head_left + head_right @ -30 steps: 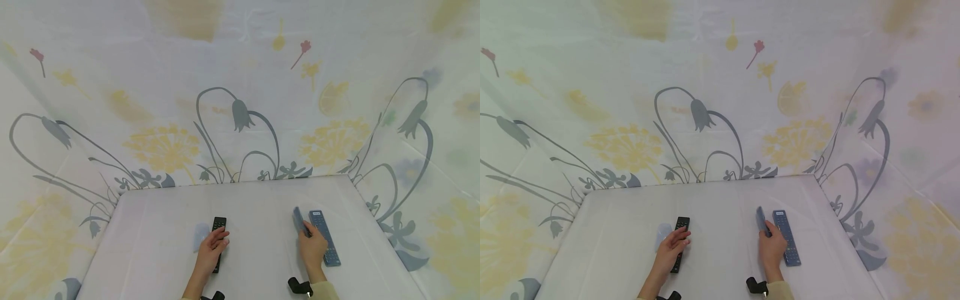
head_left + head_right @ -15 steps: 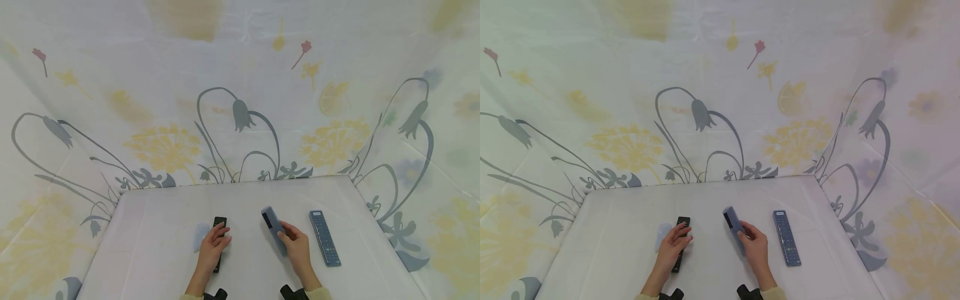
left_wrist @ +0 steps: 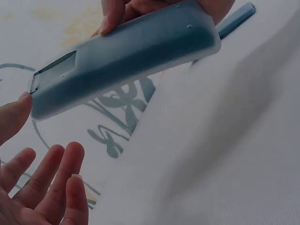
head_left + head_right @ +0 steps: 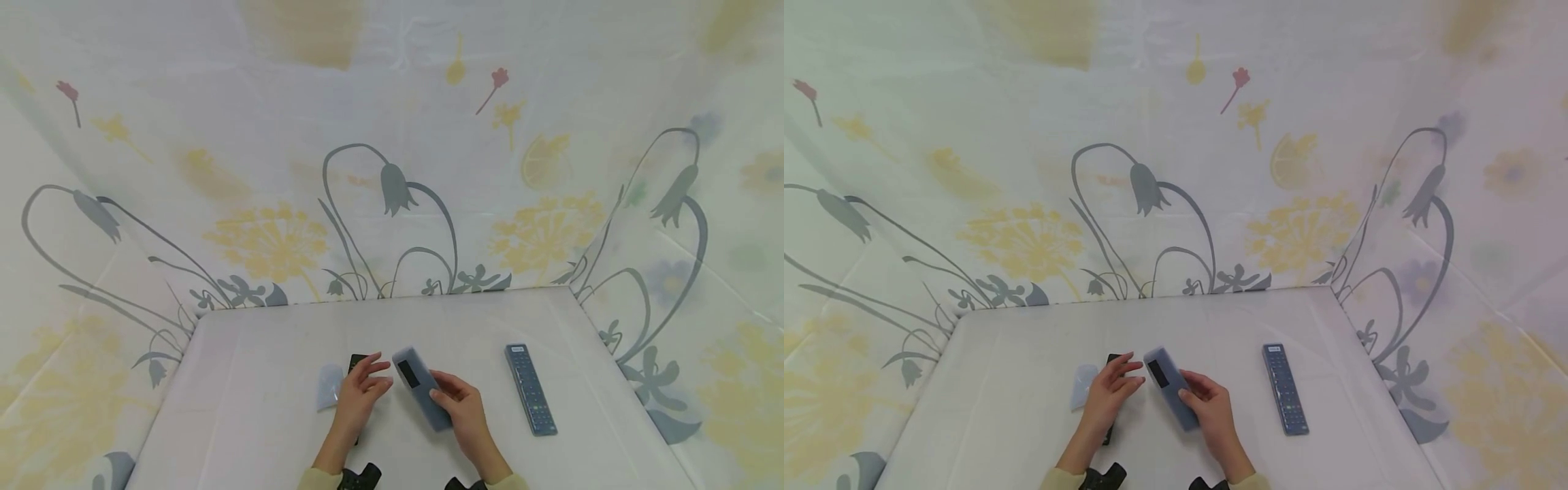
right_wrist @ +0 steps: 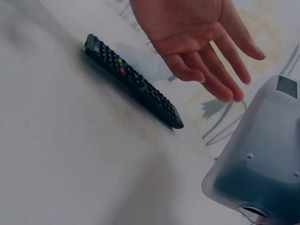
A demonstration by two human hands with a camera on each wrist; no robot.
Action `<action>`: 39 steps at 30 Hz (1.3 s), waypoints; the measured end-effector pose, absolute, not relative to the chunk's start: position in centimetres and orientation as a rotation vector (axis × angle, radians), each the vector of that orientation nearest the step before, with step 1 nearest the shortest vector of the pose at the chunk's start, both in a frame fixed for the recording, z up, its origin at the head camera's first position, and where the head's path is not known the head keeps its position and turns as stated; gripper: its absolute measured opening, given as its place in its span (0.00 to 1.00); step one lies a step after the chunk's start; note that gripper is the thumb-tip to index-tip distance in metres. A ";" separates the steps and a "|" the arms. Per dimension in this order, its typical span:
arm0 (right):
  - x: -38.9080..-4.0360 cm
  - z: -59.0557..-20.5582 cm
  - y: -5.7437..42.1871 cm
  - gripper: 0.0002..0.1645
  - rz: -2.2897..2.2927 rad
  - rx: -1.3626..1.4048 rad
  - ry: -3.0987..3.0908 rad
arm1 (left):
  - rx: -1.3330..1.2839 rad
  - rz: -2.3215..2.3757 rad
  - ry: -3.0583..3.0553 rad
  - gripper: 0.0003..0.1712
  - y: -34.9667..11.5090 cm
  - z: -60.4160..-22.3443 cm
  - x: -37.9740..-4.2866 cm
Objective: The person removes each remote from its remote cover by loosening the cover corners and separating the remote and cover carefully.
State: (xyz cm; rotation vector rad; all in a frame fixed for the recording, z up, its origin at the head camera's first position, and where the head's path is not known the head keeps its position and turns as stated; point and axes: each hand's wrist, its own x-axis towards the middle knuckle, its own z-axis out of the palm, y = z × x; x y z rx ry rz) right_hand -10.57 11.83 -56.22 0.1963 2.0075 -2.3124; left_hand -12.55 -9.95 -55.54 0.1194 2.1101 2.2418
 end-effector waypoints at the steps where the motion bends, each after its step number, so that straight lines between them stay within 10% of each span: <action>1: -10.5 -56.2 11.7 0.25 -2.323 0.190 1.990 | 0.127 2.241 2.118 0.31 -9.8 -55.4 -12.6; 26: -10.7 -56.6 10.7 0.22 -2.178 0.053 2.118 | 0.143 2.099 2.341 0.22 -8.4 -50.4 -11.0; 39: -10.7 -55.6 9.0 0.27 -2.220 -0.254 2.537 | 0.269 1.995 2.632 0.22 -8.0 -54.0 -12.0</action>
